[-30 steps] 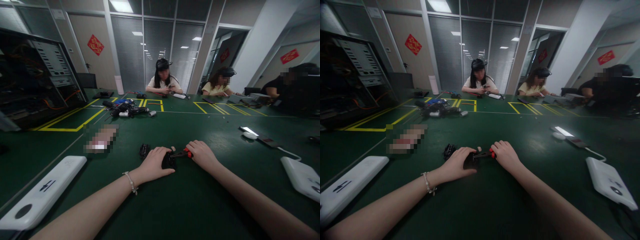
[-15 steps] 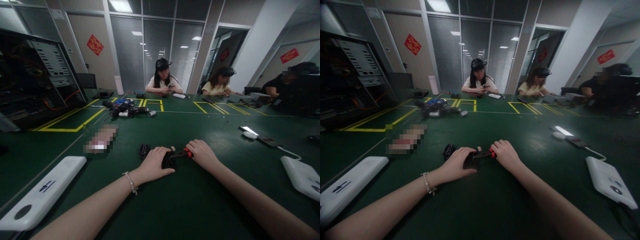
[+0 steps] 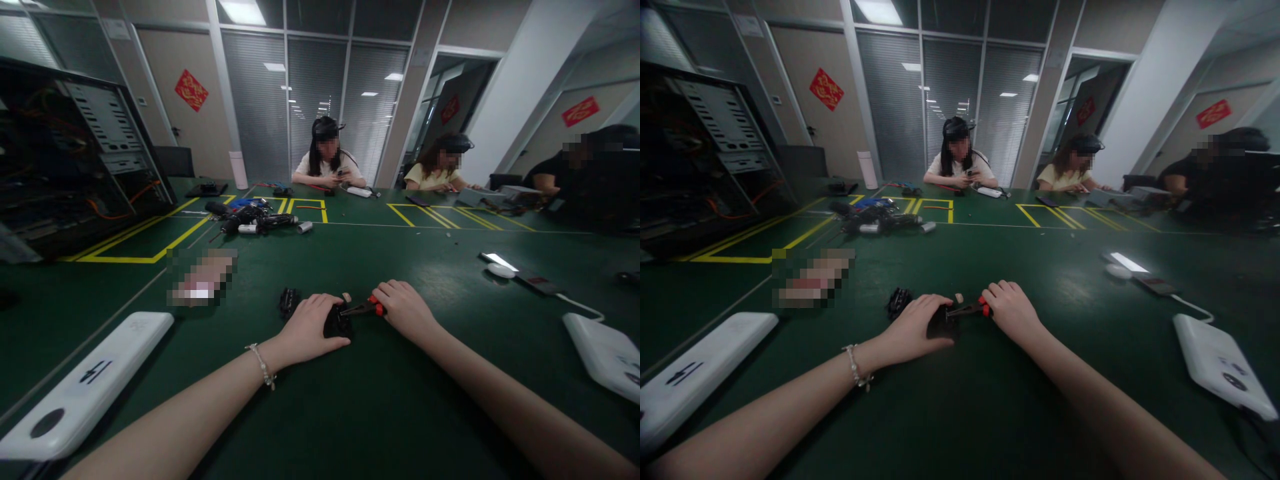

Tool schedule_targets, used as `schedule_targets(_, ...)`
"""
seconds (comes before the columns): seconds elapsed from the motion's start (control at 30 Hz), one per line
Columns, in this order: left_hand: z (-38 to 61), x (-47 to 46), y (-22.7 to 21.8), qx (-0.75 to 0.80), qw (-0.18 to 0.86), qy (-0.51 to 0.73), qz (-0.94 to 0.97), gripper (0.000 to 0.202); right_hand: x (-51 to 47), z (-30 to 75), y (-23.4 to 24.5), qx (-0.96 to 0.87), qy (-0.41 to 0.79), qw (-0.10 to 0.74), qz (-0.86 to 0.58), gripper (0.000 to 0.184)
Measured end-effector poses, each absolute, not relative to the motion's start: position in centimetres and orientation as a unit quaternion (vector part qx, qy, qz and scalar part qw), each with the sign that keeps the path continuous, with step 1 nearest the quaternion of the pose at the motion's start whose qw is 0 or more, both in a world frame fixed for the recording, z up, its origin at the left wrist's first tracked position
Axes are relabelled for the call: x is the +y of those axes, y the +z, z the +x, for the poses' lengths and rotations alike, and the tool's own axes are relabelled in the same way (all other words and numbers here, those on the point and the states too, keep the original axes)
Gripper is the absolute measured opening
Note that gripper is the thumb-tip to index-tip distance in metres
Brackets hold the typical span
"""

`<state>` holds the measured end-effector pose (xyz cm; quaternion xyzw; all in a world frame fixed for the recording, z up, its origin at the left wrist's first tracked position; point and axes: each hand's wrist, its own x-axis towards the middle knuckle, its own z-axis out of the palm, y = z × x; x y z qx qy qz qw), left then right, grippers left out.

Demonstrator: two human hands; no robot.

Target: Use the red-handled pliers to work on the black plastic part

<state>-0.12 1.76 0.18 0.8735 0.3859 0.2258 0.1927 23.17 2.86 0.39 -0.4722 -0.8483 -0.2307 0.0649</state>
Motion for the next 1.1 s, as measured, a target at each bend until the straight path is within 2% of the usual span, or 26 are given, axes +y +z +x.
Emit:
schedule_targets(0.63, -0.06, 1.85, 0.2, 0.384, 0.182, 0.226, 0.876, 0.057, 3.04, 23.25, 0.33, -0.849, -0.227, 0.053, -0.474, 0.023)
schedule_targets(1.1, -0.14, 1.73, 0.46, 0.389, 0.195, 0.214, 0.875, 0.056, 2.98, 23.26, 0.26, -0.851, -0.199, 0.077, -0.479, 0.025)
